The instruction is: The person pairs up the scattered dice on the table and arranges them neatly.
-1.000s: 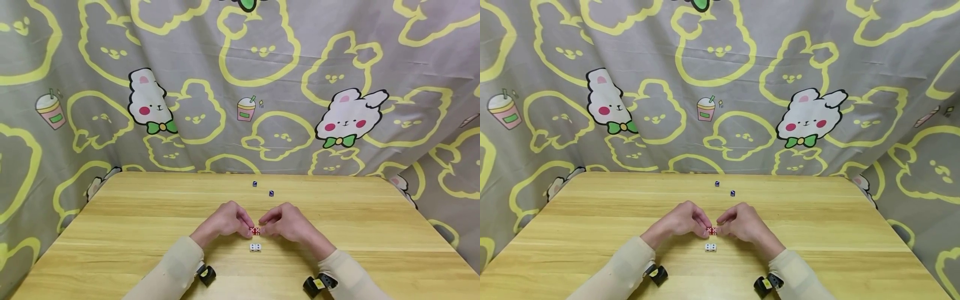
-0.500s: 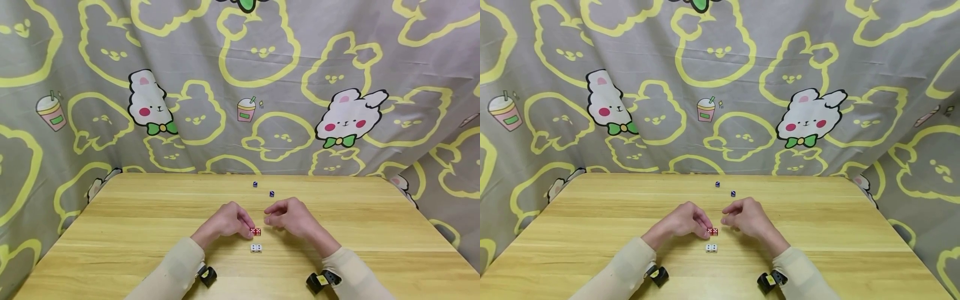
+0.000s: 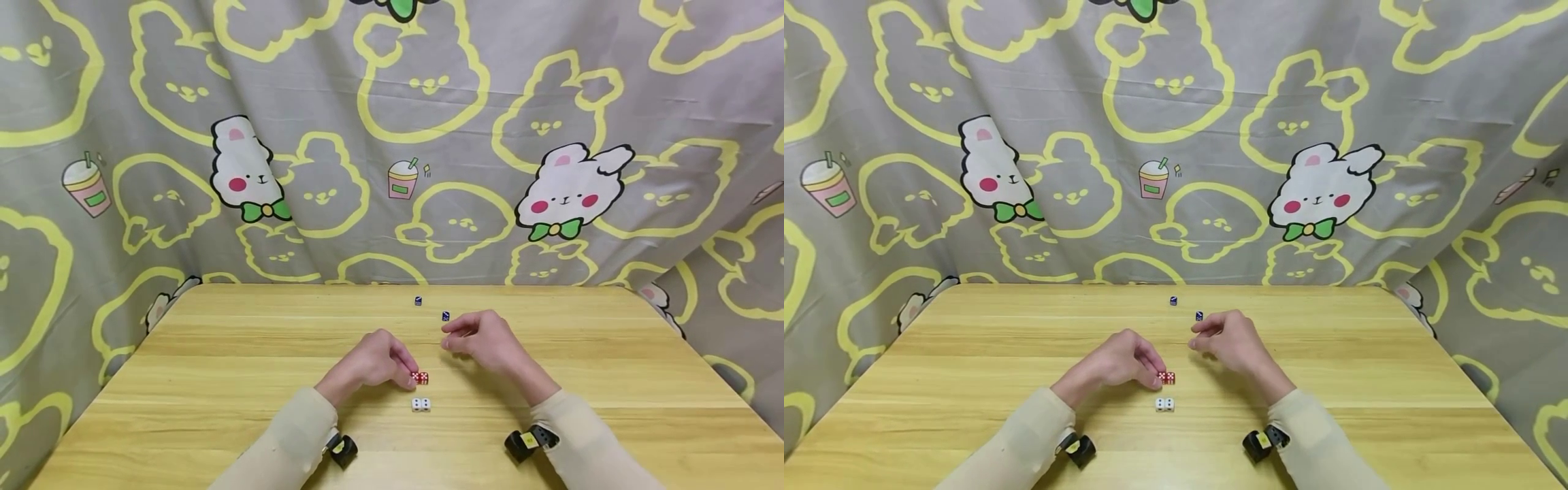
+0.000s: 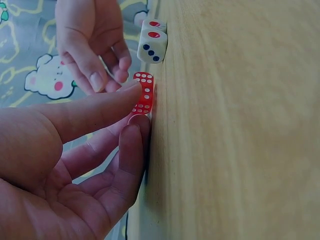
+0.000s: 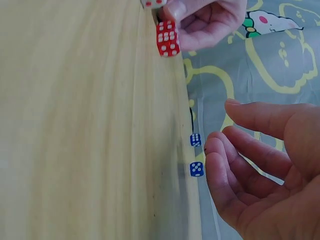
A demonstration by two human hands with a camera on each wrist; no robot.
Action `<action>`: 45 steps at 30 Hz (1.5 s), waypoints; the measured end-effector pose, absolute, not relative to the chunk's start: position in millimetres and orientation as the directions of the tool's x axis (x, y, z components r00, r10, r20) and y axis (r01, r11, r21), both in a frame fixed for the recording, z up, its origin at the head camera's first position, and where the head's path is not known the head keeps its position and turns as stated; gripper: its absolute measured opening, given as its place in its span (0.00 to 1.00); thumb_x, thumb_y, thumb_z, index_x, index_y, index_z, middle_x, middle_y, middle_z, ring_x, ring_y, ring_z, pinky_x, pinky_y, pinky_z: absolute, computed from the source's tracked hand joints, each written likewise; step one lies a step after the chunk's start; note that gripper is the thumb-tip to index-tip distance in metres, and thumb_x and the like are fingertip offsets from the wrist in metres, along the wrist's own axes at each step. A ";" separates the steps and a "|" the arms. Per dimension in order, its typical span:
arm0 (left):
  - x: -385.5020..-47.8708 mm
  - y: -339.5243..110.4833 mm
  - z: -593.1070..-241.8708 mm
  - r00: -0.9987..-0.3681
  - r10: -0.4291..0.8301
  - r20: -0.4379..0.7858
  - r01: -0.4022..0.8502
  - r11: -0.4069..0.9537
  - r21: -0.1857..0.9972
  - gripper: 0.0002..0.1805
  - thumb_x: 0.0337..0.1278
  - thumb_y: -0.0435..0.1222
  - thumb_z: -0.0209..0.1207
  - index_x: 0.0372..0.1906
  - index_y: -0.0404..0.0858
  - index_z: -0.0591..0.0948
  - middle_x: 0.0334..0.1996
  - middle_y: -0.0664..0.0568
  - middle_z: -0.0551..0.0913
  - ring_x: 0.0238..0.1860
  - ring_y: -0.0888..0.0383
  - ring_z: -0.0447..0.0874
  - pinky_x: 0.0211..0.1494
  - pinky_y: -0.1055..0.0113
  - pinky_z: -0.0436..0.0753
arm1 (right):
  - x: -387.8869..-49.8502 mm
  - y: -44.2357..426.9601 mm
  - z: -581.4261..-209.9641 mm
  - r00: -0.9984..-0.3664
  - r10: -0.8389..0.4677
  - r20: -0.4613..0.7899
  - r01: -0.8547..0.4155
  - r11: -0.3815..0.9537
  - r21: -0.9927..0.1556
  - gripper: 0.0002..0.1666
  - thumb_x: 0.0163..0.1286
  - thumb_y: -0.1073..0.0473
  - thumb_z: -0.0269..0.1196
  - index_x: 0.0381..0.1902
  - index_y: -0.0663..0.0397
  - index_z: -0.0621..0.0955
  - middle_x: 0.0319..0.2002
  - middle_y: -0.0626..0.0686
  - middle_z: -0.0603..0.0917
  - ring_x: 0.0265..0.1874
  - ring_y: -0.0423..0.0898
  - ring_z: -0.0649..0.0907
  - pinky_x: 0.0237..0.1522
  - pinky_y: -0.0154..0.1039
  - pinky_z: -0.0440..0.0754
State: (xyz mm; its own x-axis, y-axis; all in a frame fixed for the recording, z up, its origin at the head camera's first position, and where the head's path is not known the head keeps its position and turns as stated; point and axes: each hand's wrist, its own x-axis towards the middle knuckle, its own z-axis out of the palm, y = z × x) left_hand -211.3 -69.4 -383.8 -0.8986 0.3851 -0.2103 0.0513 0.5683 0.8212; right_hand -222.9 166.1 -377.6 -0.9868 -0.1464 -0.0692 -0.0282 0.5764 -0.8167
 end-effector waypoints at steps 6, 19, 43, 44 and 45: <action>-211.9 -68.9 -384.2 -0.898 0.382 -0.216 0.045 0.570 0.821 0.11 0.42 0.27 0.81 0.31 0.40 0.91 0.26 0.54 0.90 0.31 0.61 0.86 0.47 0.67 0.79 | -235.9 171.5 -377.5 -0.990 -0.131 -0.055 -0.032 0.580 -0.814 0.18 0.67 0.59 0.75 0.53 0.57 0.89 0.38 0.52 0.90 0.33 0.46 0.87 0.35 0.37 0.82; -212.4 -70.2 -385.7 -0.897 0.388 -0.210 0.052 0.566 0.823 0.11 0.42 0.27 0.81 0.31 0.40 0.91 0.26 0.54 0.90 0.30 0.61 0.86 0.46 0.68 0.79 | -261.1 177.8 -376.1 -0.994 -0.083 -0.076 0.014 0.577 -0.817 0.18 0.66 0.60 0.75 0.52 0.59 0.89 0.40 0.54 0.90 0.34 0.46 0.88 0.36 0.38 0.84; -213.2 -71.1 -386.2 -0.894 0.402 -0.200 0.065 0.557 0.828 0.10 0.42 0.27 0.81 0.31 0.39 0.92 0.25 0.55 0.91 0.29 0.63 0.86 0.44 0.70 0.79 | -288.4 175.8 -392.6 -0.994 -0.041 -0.101 0.049 0.659 -0.751 0.17 0.62 0.58 0.78 0.49 0.55 0.90 0.44 0.55 0.91 0.38 0.46 0.86 0.37 0.35 0.80; -213.3 -71.1 -386.5 -0.894 0.401 -0.201 0.065 0.558 0.827 0.10 0.43 0.27 0.81 0.31 0.39 0.92 0.25 0.55 0.91 0.29 0.63 0.86 0.44 0.70 0.80 | -289.3 175.7 -392.8 -0.994 -0.041 -0.101 0.049 0.661 -0.749 0.17 0.62 0.58 0.78 0.48 0.54 0.91 0.44 0.55 0.91 0.38 0.46 0.87 0.37 0.35 0.80; -213.4 -71.2 -386.4 -0.894 0.401 -0.203 0.062 0.558 0.828 0.10 0.43 0.27 0.81 0.31 0.39 0.92 0.25 0.55 0.90 0.29 0.63 0.86 0.44 0.70 0.79 | -289.9 175.4 -393.0 -0.994 -0.041 -0.101 0.048 0.663 -0.747 0.17 0.62 0.58 0.78 0.48 0.54 0.91 0.44 0.55 0.92 0.38 0.46 0.87 0.37 0.35 0.80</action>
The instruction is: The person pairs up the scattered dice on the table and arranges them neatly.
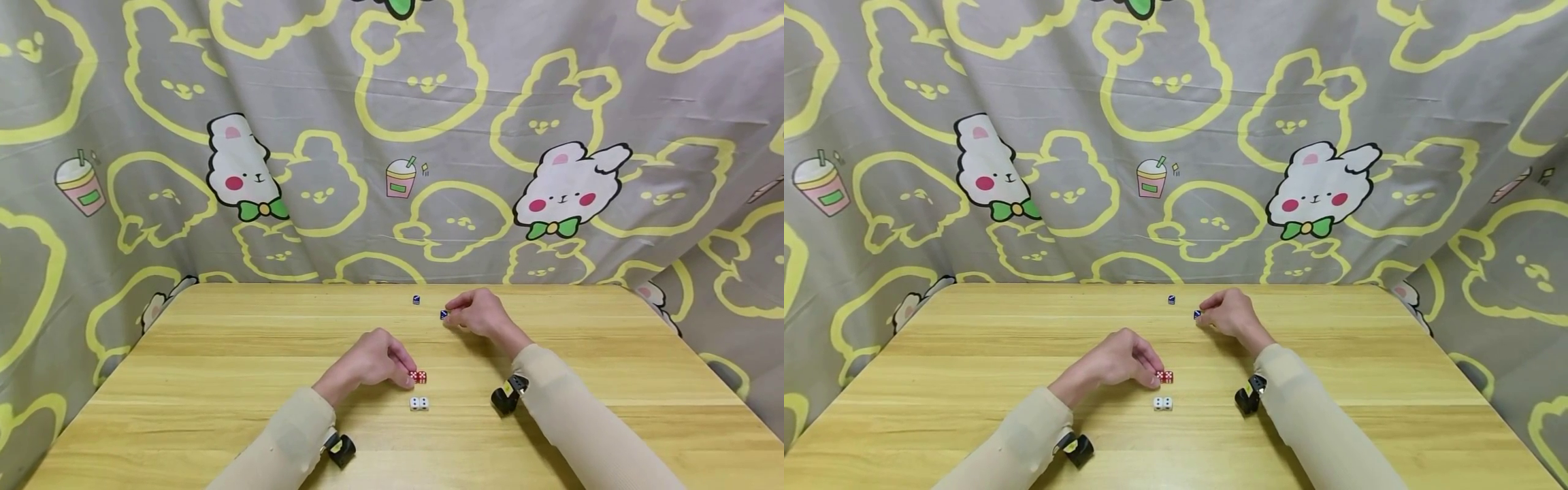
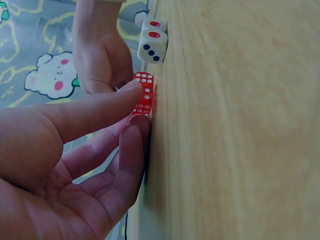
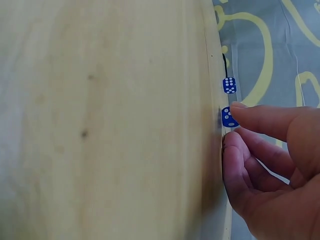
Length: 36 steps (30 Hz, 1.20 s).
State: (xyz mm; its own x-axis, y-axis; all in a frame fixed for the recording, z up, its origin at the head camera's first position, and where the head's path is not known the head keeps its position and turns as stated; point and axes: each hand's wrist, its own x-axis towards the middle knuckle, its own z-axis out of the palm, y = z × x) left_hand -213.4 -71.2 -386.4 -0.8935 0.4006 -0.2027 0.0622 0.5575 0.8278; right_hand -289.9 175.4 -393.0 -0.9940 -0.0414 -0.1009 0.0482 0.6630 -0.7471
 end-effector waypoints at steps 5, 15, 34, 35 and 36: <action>-213.3 -71.8 -386.0 -0.893 0.400 -0.209 0.059 0.563 0.825 0.09 0.43 0.27 0.81 0.31 0.40 0.91 0.25 0.55 0.90 0.29 0.62 0.86 0.45 0.69 0.79 | -292.3 175.1 -393.2 -0.992 -0.038 -0.121 0.066 0.656 -0.752 0.17 0.61 0.57 0.79 0.48 0.53 0.91 0.45 0.54 0.92 0.40 0.47 0.88 0.39 0.35 0.81; -212.2 -70.9 -387.1 -0.892 0.397 -0.216 0.052 0.565 0.823 0.10 0.43 0.27 0.81 0.31 0.40 0.91 0.25 0.54 0.91 0.30 0.62 0.87 0.47 0.68 0.80 | -292.3 176.3 -395.9 -0.991 -0.035 -0.127 0.073 0.659 -0.749 0.15 0.62 0.58 0.78 0.47 0.51 0.92 0.49 0.55 0.92 0.42 0.46 0.87 0.42 0.35 0.82; -213.7 -71.5 -385.5 -0.890 0.414 -0.190 0.082 0.556 0.827 0.09 0.43 0.28 0.81 0.31 0.39 0.92 0.26 0.54 0.91 0.29 0.63 0.86 0.45 0.70 0.80 | -289.5 172.5 -394.1 -0.998 -0.023 -0.066 0.032 0.698 -0.715 0.09 0.63 0.56 0.78 0.41 0.50 0.94 0.44 0.54 0.93 0.47 0.50 0.86 0.46 0.37 0.79; -213.5 -71.5 -385.5 -0.890 0.414 -0.192 0.081 0.557 0.827 0.09 0.43 0.28 0.81 0.31 0.39 0.92 0.26 0.54 0.91 0.29 0.63 0.86 0.45 0.70 0.80 | -289.0 172.5 -394.2 -0.997 -0.025 -0.067 0.031 0.697 -0.716 0.09 0.63 0.56 0.78 0.41 0.51 0.94 0.44 0.54 0.93 0.47 0.50 0.86 0.45 0.37 0.79; -213.5 -71.5 -385.6 -0.889 0.414 -0.193 0.081 0.558 0.826 0.09 0.43 0.28 0.81 0.31 0.39 0.92 0.26 0.54 0.91 0.29 0.63 0.86 0.45 0.70 0.80 | -288.7 172.6 -394.3 -0.997 -0.027 -0.066 0.029 0.697 -0.717 0.09 0.63 0.56 0.78 0.41 0.51 0.94 0.44 0.54 0.93 0.46 0.50 0.86 0.45 0.37 0.79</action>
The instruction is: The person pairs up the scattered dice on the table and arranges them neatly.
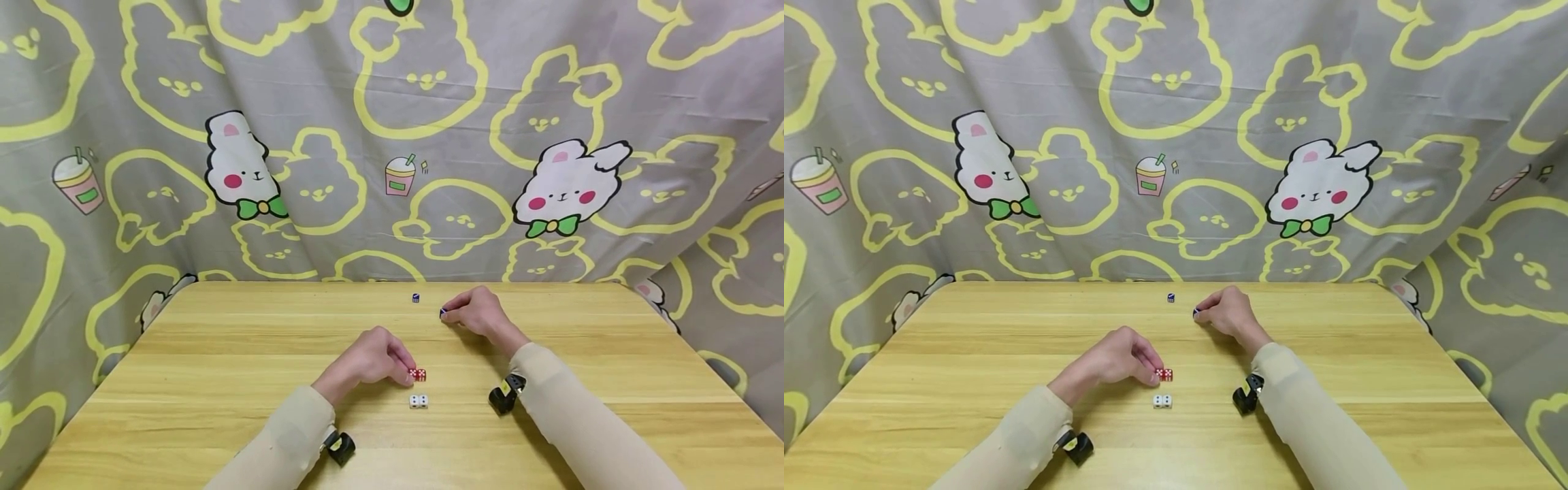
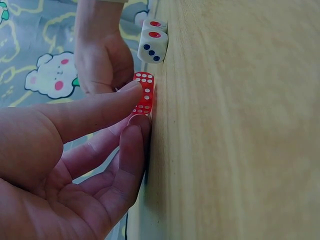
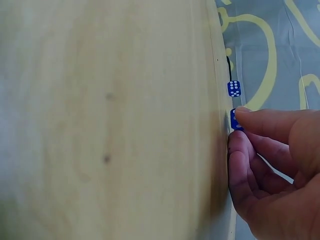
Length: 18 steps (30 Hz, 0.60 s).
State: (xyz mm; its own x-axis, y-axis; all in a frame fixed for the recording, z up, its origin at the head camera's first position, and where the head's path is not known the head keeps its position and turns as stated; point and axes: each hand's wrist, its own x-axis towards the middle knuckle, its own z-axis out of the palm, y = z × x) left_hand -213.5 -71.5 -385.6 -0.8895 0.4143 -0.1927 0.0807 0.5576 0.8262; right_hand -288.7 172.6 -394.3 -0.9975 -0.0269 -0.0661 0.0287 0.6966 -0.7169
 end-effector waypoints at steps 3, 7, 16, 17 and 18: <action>-213.0 -71.3 -385.7 -0.889 0.416 -0.192 0.082 0.557 0.826 0.10 0.43 0.28 0.81 0.32 0.39 0.92 0.26 0.54 0.91 0.30 0.63 0.86 0.45 0.70 0.80 | -287.8 172.8 -394.8 -0.997 -0.030 -0.073 0.033 0.685 -0.728 0.09 0.64 0.56 0.78 0.42 0.51 0.94 0.45 0.54 0.93 0.44 0.48 0.86 0.44 0.36 0.80; -212.5 -70.9 -385.9 -0.890 0.415 -0.189 0.084 0.557 0.826 0.10 0.43 0.27 0.81 0.32 0.38 0.92 0.26 0.53 0.91 0.29 0.63 0.86 0.45 0.70 0.80 | -287.3 173.1 -395.4 -0.996 -0.038 -0.085 0.039 0.659 -0.751 0.10 0.64 0.57 0.78 0.42 0.53 0.93 0.42 0.54 0.93 0.38 0.45 0.86 0.39 0.35 0.81; -213.6 -70.9 -386.3 -0.891 0.410 -0.195 0.078 0.560 0.825 0.09 0.43 0.27 0.81 0.31 0.39 0.92 0.26 0.54 0.91 0.29 0.63 0.86 0.45 0.69 0.80 | -282.0 169.6 -392.7 -0.993 -0.048 -0.106 0.052 0.630 -0.775 0.10 0.64 0.59 0.78 0.43 0.55 0.93 0.38 0.53 0.92 0.33 0.44 0.85 0.34 0.35 0.81; -213.7 -70.9 -386.3 -0.891 0.409 -0.195 0.078 0.562 0.823 0.09 0.43 0.27 0.81 0.31 0.39 0.92 0.26 0.54 0.91 0.30 0.63 0.86 0.45 0.69 0.80 | -281.1 168.7 -392.2 -0.993 -0.048 -0.108 0.054 0.628 -0.777 0.10 0.64 0.59 0.78 0.43 0.55 0.93 0.38 0.53 0.92 0.33 0.44 0.85 0.33 0.35 0.81; -213.6 -70.9 -386.2 -0.892 0.408 -0.195 0.078 0.564 0.822 0.10 0.43 0.27 0.81 0.31 0.39 0.92 0.26 0.54 0.91 0.30 0.63 0.86 0.45 0.69 0.80 | -280.2 167.9 -391.7 -0.993 -0.049 -0.109 0.055 0.627 -0.777 0.10 0.64 0.59 0.78 0.43 0.55 0.93 0.38 0.53 0.92 0.33 0.44 0.85 0.33 0.35 0.81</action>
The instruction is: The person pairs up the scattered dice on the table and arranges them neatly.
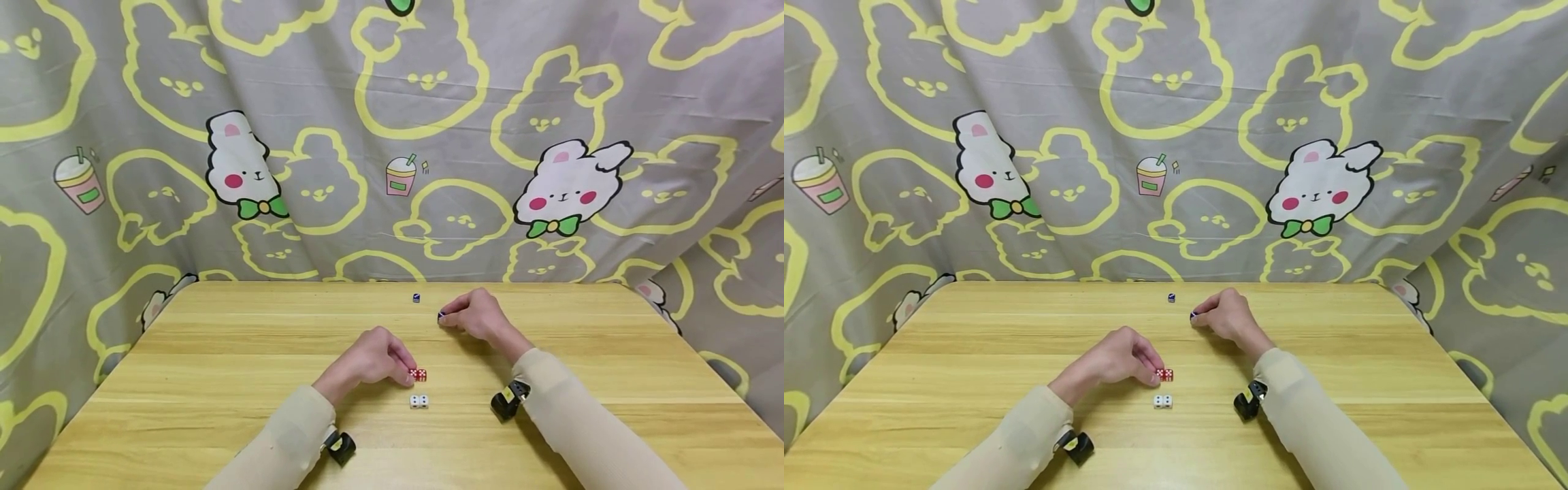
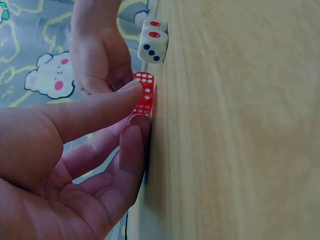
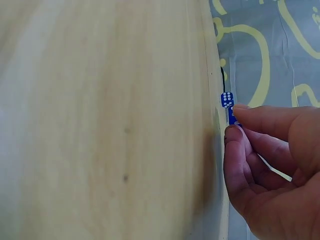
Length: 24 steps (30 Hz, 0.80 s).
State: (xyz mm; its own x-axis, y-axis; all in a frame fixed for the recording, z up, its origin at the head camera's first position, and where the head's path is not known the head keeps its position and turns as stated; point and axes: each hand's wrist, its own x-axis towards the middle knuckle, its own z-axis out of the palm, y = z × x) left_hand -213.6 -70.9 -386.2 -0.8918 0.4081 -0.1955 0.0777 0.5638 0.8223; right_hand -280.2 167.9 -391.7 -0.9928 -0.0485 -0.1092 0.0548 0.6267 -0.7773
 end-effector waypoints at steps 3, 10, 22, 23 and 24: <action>-214.0 -70.7 -386.1 -0.891 0.407 -0.199 0.075 0.565 0.821 0.10 0.43 0.27 0.81 0.31 0.39 0.92 0.26 0.54 0.91 0.30 0.63 0.86 0.46 0.69 0.80 | -277.0 165.7 -390.8 -0.992 -0.050 -0.116 0.060 0.624 -0.779 0.10 0.64 0.58 0.78 0.43 0.54 0.93 0.38 0.53 0.92 0.32 0.44 0.86 0.32 0.35 0.80; -214.1 -70.9 -385.1 -0.890 0.410 -0.202 0.073 0.564 0.822 0.09 0.44 0.28 0.81 0.32 0.39 0.92 0.26 0.54 0.91 0.30 0.62 0.86 0.47 0.68 0.80 | -267.6 159.2 -388.6 -0.990 -0.052 -0.129 0.069 0.623 -0.779 0.09 0.63 0.60 0.78 0.41 0.55 0.93 0.35 0.52 0.92 0.31 0.43 0.85 0.33 0.34 0.81; -213.4 -70.7 -384.3 -0.891 0.402 -0.211 0.068 0.577 0.814 0.09 0.44 0.28 0.81 0.31 0.39 0.91 0.26 0.54 0.91 0.30 0.62 0.86 0.45 0.69 0.79 | -246.4 142.6 -383.7 -0.986 -0.077 -0.146 0.069 0.610 -0.789 0.08 0.62 0.62 0.78 0.39 0.56 0.93 0.31 0.51 0.92 0.28 0.41 0.85 0.32 0.33 0.82; -213.5 -70.6 -384.5 -0.892 0.400 -0.212 0.066 0.578 0.814 0.09 0.44 0.28 0.81 0.31 0.39 0.91 0.25 0.54 0.90 0.30 0.62 0.85 0.45 0.69 0.79 | -244.7 141.6 -383.5 -0.986 -0.082 -0.148 0.068 0.606 -0.793 0.08 0.62 0.63 0.78 0.39 0.57 0.93 0.31 0.51 0.92 0.28 0.41 0.85 0.32 0.34 0.83; -213.6 -70.5 -384.6 -0.891 0.400 -0.213 0.064 0.577 0.814 0.09 0.44 0.28 0.81 0.31 0.39 0.91 0.25 0.54 0.90 0.30 0.62 0.85 0.45 0.68 0.79 | -242.9 140.7 -383.2 -0.985 -0.087 -0.149 0.067 0.604 -0.794 0.08 0.62 0.63 0.78 0.40 0.57 0.93 0.32 0.51 0.92 0.28 0.41 0.86 0.33 0.34 0.83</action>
